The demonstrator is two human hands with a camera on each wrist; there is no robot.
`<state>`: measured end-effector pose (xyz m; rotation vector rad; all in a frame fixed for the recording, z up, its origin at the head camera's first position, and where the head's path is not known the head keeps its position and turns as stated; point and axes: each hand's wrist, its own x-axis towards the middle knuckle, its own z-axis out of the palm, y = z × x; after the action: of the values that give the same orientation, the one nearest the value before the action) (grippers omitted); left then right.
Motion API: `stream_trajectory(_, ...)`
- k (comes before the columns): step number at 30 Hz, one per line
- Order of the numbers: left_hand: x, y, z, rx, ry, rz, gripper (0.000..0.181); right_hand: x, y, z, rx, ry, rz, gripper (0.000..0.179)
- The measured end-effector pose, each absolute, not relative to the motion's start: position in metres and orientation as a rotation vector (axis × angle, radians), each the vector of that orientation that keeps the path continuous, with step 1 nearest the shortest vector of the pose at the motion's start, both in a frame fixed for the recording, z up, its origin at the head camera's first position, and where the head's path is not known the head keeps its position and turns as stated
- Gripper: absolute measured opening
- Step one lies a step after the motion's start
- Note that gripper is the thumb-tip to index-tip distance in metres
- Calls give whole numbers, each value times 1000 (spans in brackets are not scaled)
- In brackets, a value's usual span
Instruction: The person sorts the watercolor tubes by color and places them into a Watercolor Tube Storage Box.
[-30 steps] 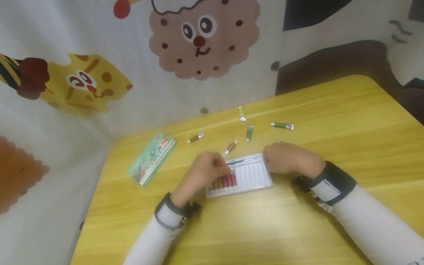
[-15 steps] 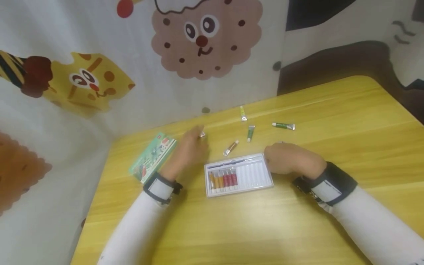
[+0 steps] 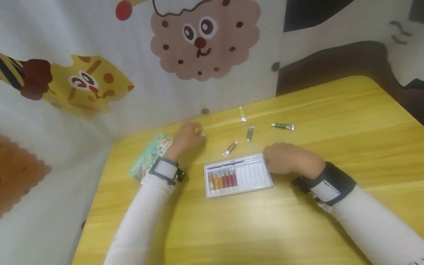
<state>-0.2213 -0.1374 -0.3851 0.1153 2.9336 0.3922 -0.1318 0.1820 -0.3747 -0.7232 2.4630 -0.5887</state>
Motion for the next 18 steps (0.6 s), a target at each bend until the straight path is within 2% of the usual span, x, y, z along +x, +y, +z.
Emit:
stream_trajectory(6, -225, -140, -386, 52, 2915, 414, 19, -130, 181, -375, -713, 2459, -588, 25)
stream_trajectory(10, -227, -143, -388, 13, 2889, 510, 2, -130, 181, -375, -703, 2459, -582, 24)
stream_trajectory(18, -225, -147, -388, -81, 2781, 849, 13, -131, 181, -372, -713, 2466, -555, 23)
